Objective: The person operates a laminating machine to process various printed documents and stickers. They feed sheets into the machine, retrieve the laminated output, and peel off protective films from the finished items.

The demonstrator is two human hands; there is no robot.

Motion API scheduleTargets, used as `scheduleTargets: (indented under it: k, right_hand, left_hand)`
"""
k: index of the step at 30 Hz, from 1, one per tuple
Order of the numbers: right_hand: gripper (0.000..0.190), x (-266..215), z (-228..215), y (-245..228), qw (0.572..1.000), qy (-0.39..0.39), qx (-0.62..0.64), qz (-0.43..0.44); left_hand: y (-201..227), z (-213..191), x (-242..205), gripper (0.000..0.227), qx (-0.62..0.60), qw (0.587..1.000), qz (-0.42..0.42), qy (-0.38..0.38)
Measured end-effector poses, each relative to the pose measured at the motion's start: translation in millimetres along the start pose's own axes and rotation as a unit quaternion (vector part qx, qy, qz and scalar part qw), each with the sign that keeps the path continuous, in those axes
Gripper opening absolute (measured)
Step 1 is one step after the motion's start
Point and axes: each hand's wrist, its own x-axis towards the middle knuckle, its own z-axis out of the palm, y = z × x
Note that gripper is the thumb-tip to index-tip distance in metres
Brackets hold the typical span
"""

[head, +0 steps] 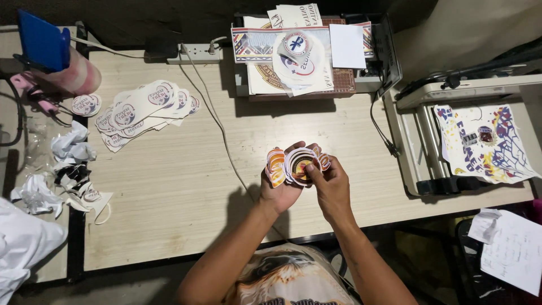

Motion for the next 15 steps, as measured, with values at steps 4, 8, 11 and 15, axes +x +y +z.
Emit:
scheduleTargets:
  k: [4,8,11,15]
  right_hand:
    - [0.028,-0.1,-0.7,-4.3,0.995,0.031,-0.098,-0.006]
    - [0.029,1.0,-7.8,-5.2,0.99,0.019,-0.128,-0.06]
    - [0.028,4.1,-17.1,-2.3,0.99,0.015,-0.134,-0.049]
    - [0.031,5.7,-28.5,-6.2,0.989,0.017,-0.142,-0.019]
  left_hand:
    - [-5.1,2.0,2.5,0.062,0.012,1.0,0.008,-0.01]
    - [-8.6,11.5,6.5,0.063,0.003,1.0,0.001,0.015]
    - [-13.0,1.7,8.1,0.064,0.004,1.0,-0.01,0.016]
    - [-19.7,-12.1,14.2,0.064,0.027,0.997,-0.039,0.064]
